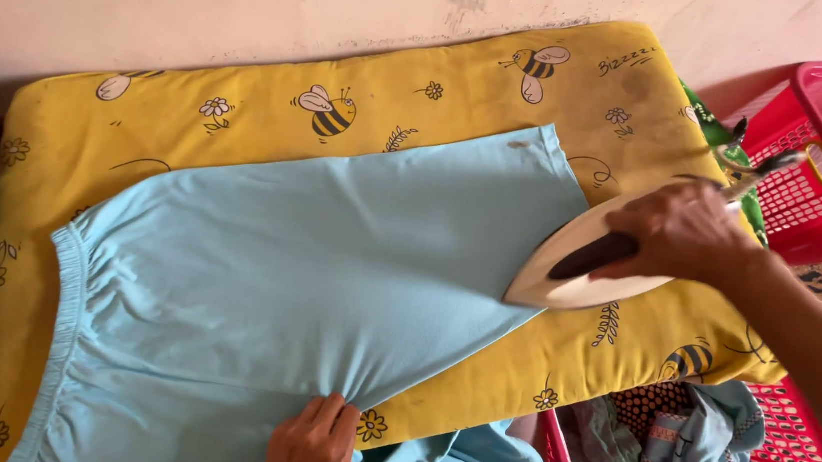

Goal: The person irons a light blue pair of shorts on a yellow ironing board, smoothing and folding them before placing them aside. Then, the person irons a light blue t-shirt with a cartoon graphic, smoothing the sleeves and body before folding it.

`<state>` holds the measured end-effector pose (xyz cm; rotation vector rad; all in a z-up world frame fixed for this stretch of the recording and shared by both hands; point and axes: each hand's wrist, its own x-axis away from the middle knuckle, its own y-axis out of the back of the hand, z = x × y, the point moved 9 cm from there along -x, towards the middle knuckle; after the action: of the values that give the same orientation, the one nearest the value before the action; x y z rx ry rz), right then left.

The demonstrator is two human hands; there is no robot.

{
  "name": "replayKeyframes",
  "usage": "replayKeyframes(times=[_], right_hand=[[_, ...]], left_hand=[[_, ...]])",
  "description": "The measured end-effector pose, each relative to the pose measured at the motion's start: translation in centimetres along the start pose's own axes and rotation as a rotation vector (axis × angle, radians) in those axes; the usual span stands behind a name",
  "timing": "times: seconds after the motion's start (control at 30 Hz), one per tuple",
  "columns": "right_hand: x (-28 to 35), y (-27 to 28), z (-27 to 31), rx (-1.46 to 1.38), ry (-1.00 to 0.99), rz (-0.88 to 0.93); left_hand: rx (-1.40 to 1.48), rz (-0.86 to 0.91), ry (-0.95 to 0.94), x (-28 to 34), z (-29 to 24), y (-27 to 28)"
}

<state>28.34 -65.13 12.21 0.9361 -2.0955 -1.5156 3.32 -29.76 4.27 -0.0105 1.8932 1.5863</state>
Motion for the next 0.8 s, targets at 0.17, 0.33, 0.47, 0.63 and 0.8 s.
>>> replayKeyframes(times=[0.17, 0.33, 0.47, 0.63, 0.8], right_hand=[[-0.2, 1.9, 3.1, -0.047, 0.066, -0.076], [-2.5, 5.9, 11.9, -0.198, 0.163, -0.146], [-7.4, 3.7, 9.9, -0.142, -0.021, -0.014], [-16.9, -0.8, -0.3, 0.051, -0.365, 0.213], [-19.9, -1.7, -3.3, -0.050, -0.404, 0.310]], left_hand=[[0.010, -0.039, 0.010, -0.3, 0.0, 0.5], [-0.029, -0.102, 0.016, -1.3, -0.1, 1.2], [-0.030, -0.147, 0.053, -2.1, -0.2, 2.3], [-0.017, -0.145, 0.105, -1.0, 0.2, 1.1], [0.042, -0.158, 0.127, -1.9, 0.2, 2.3]])
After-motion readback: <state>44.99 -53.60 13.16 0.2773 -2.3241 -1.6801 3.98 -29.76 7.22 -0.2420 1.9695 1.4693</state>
